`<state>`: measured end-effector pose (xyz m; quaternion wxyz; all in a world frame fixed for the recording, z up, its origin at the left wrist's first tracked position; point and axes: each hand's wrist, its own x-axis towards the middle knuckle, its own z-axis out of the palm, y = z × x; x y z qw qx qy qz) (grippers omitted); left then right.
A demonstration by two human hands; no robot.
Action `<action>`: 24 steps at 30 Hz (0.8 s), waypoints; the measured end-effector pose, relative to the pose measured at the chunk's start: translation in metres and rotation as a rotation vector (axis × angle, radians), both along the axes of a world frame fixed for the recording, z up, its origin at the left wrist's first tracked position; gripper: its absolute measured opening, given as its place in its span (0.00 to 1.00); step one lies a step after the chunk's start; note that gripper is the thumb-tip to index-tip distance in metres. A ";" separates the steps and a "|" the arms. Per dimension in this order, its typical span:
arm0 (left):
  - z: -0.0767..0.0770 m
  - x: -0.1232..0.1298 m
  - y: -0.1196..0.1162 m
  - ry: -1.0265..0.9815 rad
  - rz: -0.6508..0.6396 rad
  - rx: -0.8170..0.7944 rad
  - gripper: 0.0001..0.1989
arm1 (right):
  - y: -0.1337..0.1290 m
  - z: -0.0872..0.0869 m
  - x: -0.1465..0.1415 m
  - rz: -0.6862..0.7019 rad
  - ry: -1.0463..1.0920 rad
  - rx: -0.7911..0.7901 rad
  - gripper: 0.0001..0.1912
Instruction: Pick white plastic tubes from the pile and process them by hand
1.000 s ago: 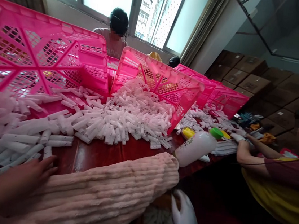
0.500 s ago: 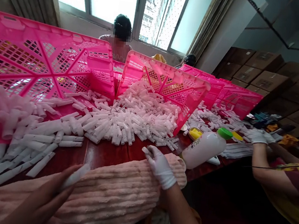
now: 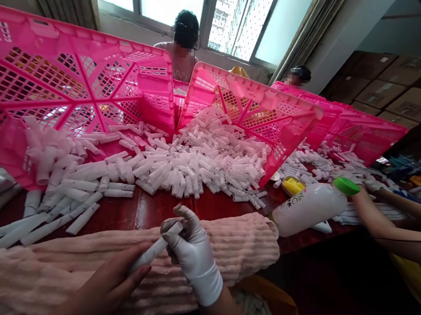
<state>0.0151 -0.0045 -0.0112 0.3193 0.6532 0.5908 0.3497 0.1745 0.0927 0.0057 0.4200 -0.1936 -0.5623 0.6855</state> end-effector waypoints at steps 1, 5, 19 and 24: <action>0.002 0.002 0.000 -0.020 -0.001 0.002 0.18 | -0.003 -0.007 -0.004 -0.040 0.099 -0.075 0.24; 0.001 0.011 0.001 -0.025 0.015 0.010 0.16 | -0.017 -0.033 -0.018 -0.277 0.269 -0.082 0.20; -0.024 0.025 0.004 0.474 0.221 0.526 0.13 | -0.038 -0.045 -0.033 -0.493 0.104 -0.122 0.28; -0.014 0.032 0.007 0.345 0.135 0.370 0.13 | -0.044 -0.045 -0.035 -0.440 0.011 -0.099 0.25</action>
